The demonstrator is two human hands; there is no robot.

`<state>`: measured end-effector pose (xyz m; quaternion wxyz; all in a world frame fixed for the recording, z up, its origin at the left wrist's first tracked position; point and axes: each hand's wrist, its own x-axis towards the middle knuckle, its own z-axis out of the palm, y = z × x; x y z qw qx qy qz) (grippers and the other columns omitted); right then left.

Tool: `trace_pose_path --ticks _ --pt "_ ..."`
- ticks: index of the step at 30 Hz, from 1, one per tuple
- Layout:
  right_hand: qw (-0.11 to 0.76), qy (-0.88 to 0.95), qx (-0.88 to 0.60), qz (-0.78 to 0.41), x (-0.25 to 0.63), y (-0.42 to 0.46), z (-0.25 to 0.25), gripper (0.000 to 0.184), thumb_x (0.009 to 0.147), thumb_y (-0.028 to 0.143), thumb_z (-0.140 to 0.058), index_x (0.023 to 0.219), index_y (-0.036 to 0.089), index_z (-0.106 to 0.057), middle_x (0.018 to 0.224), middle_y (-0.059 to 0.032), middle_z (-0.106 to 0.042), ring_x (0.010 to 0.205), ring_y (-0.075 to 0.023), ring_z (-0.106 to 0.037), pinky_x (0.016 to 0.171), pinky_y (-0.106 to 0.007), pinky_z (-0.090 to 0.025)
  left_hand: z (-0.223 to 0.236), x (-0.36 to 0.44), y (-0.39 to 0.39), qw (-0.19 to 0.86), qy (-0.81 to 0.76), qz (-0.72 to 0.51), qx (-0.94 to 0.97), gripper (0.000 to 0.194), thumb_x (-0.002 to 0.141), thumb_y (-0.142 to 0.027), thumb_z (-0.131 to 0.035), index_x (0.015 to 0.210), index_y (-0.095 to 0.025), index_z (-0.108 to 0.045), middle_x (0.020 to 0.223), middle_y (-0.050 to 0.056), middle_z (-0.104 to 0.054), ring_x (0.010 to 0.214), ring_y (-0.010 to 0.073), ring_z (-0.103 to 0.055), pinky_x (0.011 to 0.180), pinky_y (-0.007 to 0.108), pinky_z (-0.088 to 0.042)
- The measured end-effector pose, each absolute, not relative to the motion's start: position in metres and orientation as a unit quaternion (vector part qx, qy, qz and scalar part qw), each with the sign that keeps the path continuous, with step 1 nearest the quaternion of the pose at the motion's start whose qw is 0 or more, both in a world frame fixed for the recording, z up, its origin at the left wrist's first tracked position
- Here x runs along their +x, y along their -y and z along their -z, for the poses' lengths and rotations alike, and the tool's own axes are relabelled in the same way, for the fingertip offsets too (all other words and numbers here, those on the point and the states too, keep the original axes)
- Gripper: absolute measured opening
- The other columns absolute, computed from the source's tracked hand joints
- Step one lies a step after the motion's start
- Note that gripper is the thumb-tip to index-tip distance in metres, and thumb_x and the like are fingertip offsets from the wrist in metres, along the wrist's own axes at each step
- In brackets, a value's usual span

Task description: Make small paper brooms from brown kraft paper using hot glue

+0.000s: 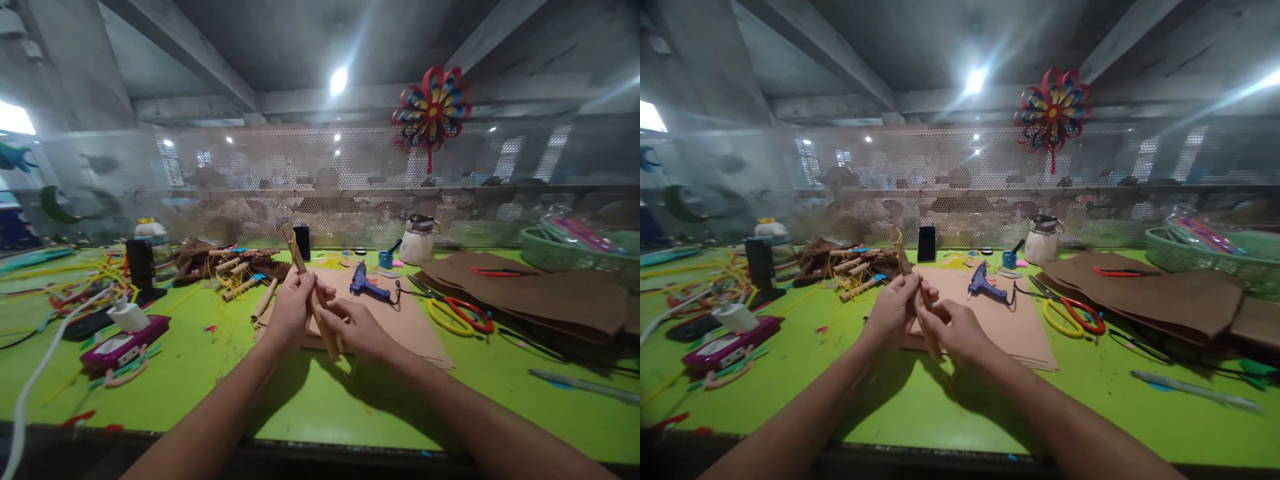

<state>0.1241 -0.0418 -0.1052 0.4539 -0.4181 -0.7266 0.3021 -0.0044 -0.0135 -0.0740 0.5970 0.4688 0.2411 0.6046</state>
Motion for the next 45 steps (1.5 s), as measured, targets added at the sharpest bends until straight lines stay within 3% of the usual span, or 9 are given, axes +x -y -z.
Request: trace_pose_path --ticks 2,4,12,17,26,32,38,41,45 --pt "0.418 0.705 -0.371 -0.437 0.117 0.043 0.109 0.04 0.086 0.052 -0.04 0.078 0.015 -0.052 0.063 -0.0031 -0.058 0.051 -0.0118 -0.052 0.05 -0.024 -0.04 0.073 -0.001 0.02 0.607 -0.246 -0.595 0.466 0.021 0.073 -0.03 -0.066 0.076 -0.014 -0.051 0.063 -0.001 -0.06 0.061 0.0136 -0.062 0.057 0.024 -0.049" --pt "0.407 0.687 -0.346 -0.493 0.11 0.046 0.115 0.041 0.088 0.054 -0.034 0.08 0.016 -0.049 0.054 0.0009 -0.052 0.042 -0.01 -0.048 0.043 -0.023 -0.038 0.072 0.001 0.025 0.603 -0.255 -0.599 0.461 0.02 0.074 -0.029 -0.065 0.076 -0.014 -0.052 0.064 -0.001 -0.06 0.061 0.0132 -0.061 0.055 0.023 -0.048" --pt "0.494 0.697 -0.377 -0.358 0.101 0.051 0.13 0.031 0.091 0.043 -0.034 0.075 0.019 -0.045 0.052 0.0047 -0.039 0.045 -0.008 -0.034 0.043 -0.023 -0.027 0.072 0.002 0.027 0.6 -0.238 -0.622 0.443 0.018 0.076 -0.028 -0.063 0.074 -0.014 -0.052 0.063 -0.001 -0.06 0.062 0.0127 -0.061 0.058 0.023 -0.046" --pt "0.499 0.659 -0.362 -0.431 0.109 0.051 0.117 0.033 0.089 0.05 -0.034 0.078 0.019 -0.041 0.049 0.0074 -0.034 0.04 -0.0069 -0.028 0.039 -0.022 -0.022 0.07 -0.007 0.025 0.66 -0.226 -0.508 0.505 0.023 0.074 -0.029 -0.066 0.088 -0.012 -0.06 0.081 0.007 -0.067 0.063 0.0132 -0.058 0.052 0.023 -0.04" --pt "0.47 0.668 -0.296 -0.494 0.117 0.052 0.115 0.037 0.088 0.054 -0.034 0.079 0.019 -0.041 0.047 0.0078 -0.036 0.037 -0.0061 -0.03 0.037 -0.021 -0.024 0.074 -0.019 0.017 0.671 -0.234 -0.477 0.517 0.025 0.064 -0.022 -0.076 0.084 -0.01 -0.067 0.066 0.003 -0.062 0.059 0.0114 -0.055 0.054 0.023 -0.042" --pt "0.436 0.672 -0.275 -0.531 0.122 0.051 0.112 0.036 0.087 0.052 -0.039 0.088 0.017 -0.046 0.059 0.0023 -0.051 0.044 -0.008 -0.046 0.045 -0.022 -0.037 0.077 -0.017 0.015 0.661 -0.236 -0.489 0.517 0.025 0.062 -0.025 -0.077 0.078 -0.01 -0.066 0.058 0.0 -0.057 0.048 0.0081 -0.049 0.042 0.02 -0.034" --pt "0.446 0.595 -0.28 -0.607 0.126 0.052 0.109 0.042 0.085 0.055 -0.039 0.09 0.016 -0.049 0.068 -0.0048 -0.062 0.055 -0.0134 -0.058 0.059 -0.028 -0.045 0.076 -0.018 0.013 0.636 -0.234 -0.511 0.528 0.023 0.064 -0.024 -0.076 0.078 -0.009 -0.065 0.066 0.003 -0.059 0.057 0.0094 -0.052 0.048 0.02 -0.039" --pt "0.443 0.591 -0.287 -0.61 0.121 0.054 0.114 0.049 0.085 0.06 -0.035 0.086 0.014 -0.052 0.058 -0.0025 -0.058 0.047 -0.0121 -0.053 0.051 -0.026 -0.041 0.078 -0.019 0.013 0.645 -0.23 -0.497 0.534 0.023 0.068 -0.027 -0.072 0.083 -0.01 -0.064 0.067 0.003 -0.059 0.057 0.0125 -0.054 0.041 0.021 -0.038" --pt "0.488 0.593 -0.317 -0.557 0.115 0.055 0.116 0.044 0.085 0.058 -0.038 0.082 0.016 -0.05 0.05 0.0049 -0.045 0.04 -0.0072 -0.037 0.043 -0.02 -0.029 0.077 -0.018 0.015 0.634 -0.213 -0.515 0.536 0.02 0.07 -0.024 -0.07 0.083 -0.011 -0.064 0.071 0.004 -0.06 0.06 0.0134 -0.055 0.042 0.021 -0.04"
